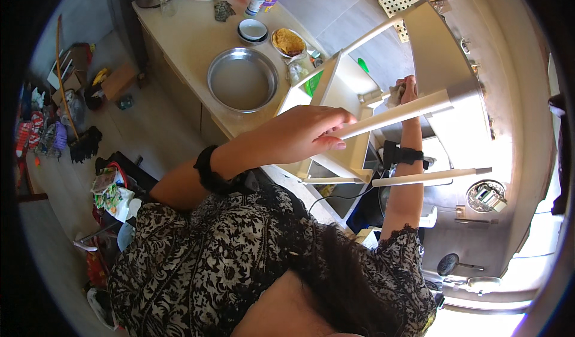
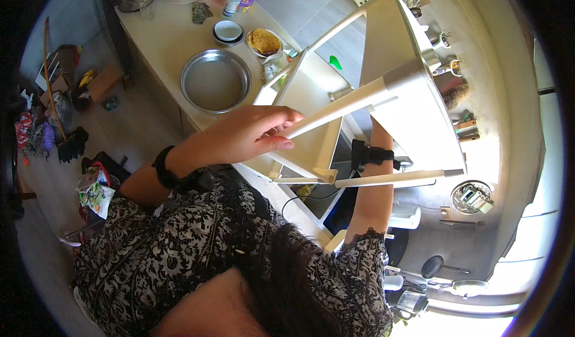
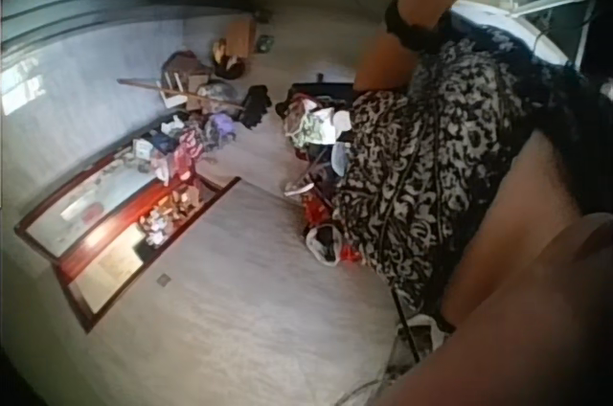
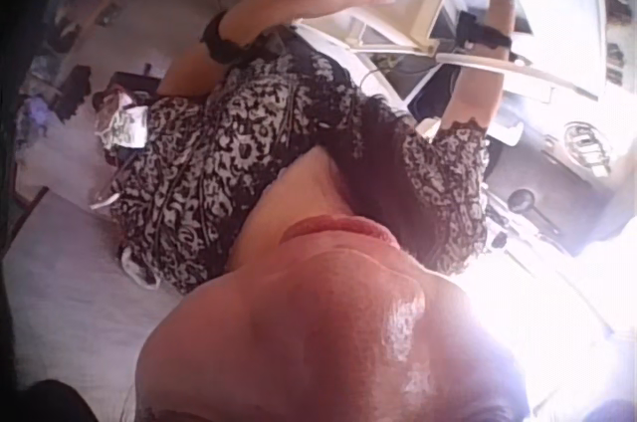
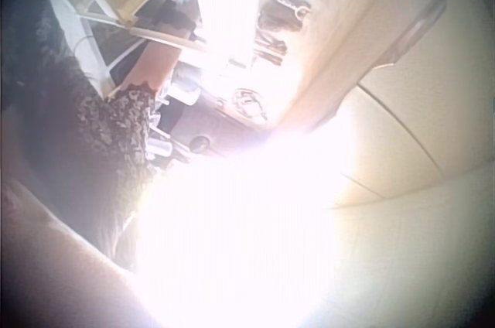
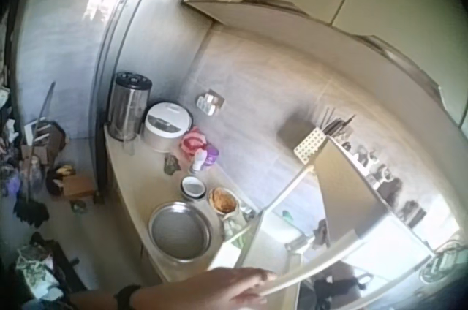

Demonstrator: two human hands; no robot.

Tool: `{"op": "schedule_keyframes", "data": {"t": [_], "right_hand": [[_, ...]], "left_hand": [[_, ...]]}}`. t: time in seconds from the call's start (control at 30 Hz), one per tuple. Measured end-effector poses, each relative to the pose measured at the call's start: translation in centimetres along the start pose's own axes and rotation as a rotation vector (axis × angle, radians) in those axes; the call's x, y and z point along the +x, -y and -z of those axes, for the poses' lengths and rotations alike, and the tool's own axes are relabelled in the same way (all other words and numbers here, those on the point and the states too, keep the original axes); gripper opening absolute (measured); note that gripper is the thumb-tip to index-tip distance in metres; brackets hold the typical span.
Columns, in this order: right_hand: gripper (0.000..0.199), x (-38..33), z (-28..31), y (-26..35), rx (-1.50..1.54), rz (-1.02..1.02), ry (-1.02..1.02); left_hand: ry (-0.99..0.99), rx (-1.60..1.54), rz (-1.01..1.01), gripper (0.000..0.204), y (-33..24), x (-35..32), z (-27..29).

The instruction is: The person assembles a white plastic shelving unit by inserting legs into trays and connecting multiple trays together. They wipe the trays with a cloth during assembly and place the finished unit on the floor.

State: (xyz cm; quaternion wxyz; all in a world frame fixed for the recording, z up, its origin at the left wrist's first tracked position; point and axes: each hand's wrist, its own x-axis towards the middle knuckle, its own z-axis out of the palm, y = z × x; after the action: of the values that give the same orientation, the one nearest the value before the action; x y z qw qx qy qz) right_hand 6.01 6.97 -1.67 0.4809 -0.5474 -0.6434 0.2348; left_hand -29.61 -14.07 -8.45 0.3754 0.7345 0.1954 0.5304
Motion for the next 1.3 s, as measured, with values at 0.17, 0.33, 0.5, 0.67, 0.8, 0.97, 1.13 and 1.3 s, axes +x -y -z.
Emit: {"op": "schedule_keyframes", "data": {"t": [0.17, 0.33, 0.5, 0.67, 0.8, 0.97, 1.13, 1.3], "right_hand": [[0.035, 0.3, 0.5, -0.8, 0.05, -0.033, 0.083], [0.031, 1.9, 2.3, -3.7, 0.059, -0.053, 0.119], [0.027, 8.8, 7.8, -11.0, 0.263, -0.137, 0.202], [0.024, 13.2, 10.2, -13.6, 0.832, -0.581, 0.376], [0.021, 9.0, 7.2, -10.9, 0.388, -0.093, 0.247], [0.021, 6.5, 5.1, -7.4, 0.534, -0.159, 0.375], [0.036, 5.5, 5.7, -7.7, 0.173, 0.04, 0.288], [0.045, 4.7, 4.2, -7.4, -0.052, 0.124, 0.161]], "left_hand": [[-0.042, -0.087, 0.005, 0.026, 1.5, -1.1, -0.1], [0.003, -0.114, 0.004, 0.02, 3.3, -1.9, 0.0], [-0.062, 0.168, -0.167, 0.023, 4.3, -0.3, -1.1], [-0.021, 0.073, -0.034, 0.032, 4.2, 0.4, -2.1], [-0.024, 0.051, -0.042, 0.033, 4.2, 0.2, -2.2], [-0.006, 0.038, -0.012, 0.032, 4.6, 0.2, -2.2], [0.023, 0.018, -0.012, 0.031, 4.6, 0.5, -2.5], [0.052, -0.003, -0.01, 0.032, 4.2, 0.2, -1.9]]}}
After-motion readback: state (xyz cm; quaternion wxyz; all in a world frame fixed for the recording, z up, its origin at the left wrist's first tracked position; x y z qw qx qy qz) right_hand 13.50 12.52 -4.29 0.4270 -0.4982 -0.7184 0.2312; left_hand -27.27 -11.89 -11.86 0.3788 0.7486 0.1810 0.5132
